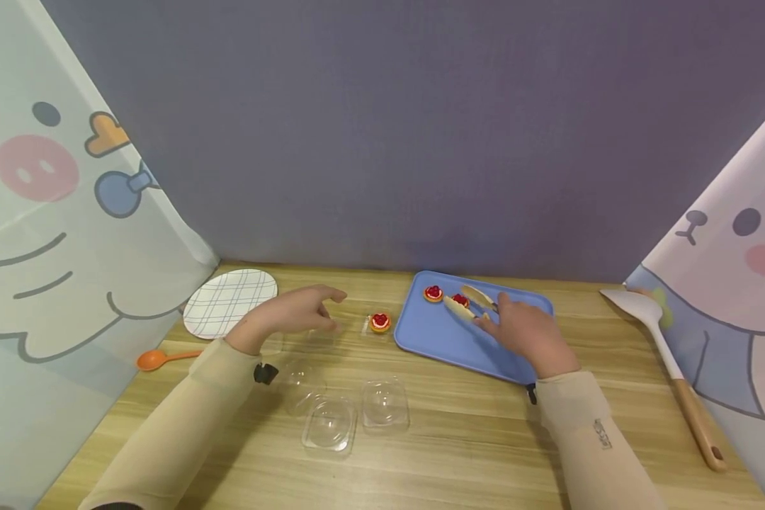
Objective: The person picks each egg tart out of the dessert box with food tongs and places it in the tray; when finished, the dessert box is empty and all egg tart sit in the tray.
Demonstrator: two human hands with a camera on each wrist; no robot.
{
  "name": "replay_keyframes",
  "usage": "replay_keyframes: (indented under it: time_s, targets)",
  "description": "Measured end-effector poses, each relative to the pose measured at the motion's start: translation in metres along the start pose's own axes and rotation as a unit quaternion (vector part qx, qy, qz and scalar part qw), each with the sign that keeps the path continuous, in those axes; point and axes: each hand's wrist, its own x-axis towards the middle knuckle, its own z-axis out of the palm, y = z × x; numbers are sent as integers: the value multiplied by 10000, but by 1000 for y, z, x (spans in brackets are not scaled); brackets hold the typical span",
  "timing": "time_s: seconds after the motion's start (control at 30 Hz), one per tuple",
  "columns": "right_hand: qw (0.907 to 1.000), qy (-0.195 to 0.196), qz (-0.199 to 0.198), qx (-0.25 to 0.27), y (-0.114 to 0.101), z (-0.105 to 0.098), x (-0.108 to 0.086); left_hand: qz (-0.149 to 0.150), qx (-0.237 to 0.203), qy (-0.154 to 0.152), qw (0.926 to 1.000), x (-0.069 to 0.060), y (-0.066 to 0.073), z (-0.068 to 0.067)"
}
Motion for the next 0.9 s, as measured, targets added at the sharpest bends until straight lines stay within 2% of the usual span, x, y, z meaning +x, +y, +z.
replay_keyframes:
  time_s: [0.27,0.43,0.63,0.9]
  targets:
    - [9967,751,-278,-117,-23,-9,-13,173,271,-93,9994,16,4,7]
    - [9921,1129,-506,-229,-42,-17,-20,144,325,-146,9993,25,8,10]
    - [9894,1182,-773,-335,-62,-19,-22,31,323,-221,9992,32,11,15]
    - [9899,873,-1052,-378,-85,-13,-18,-129,203,-345,9991,45,14,23]
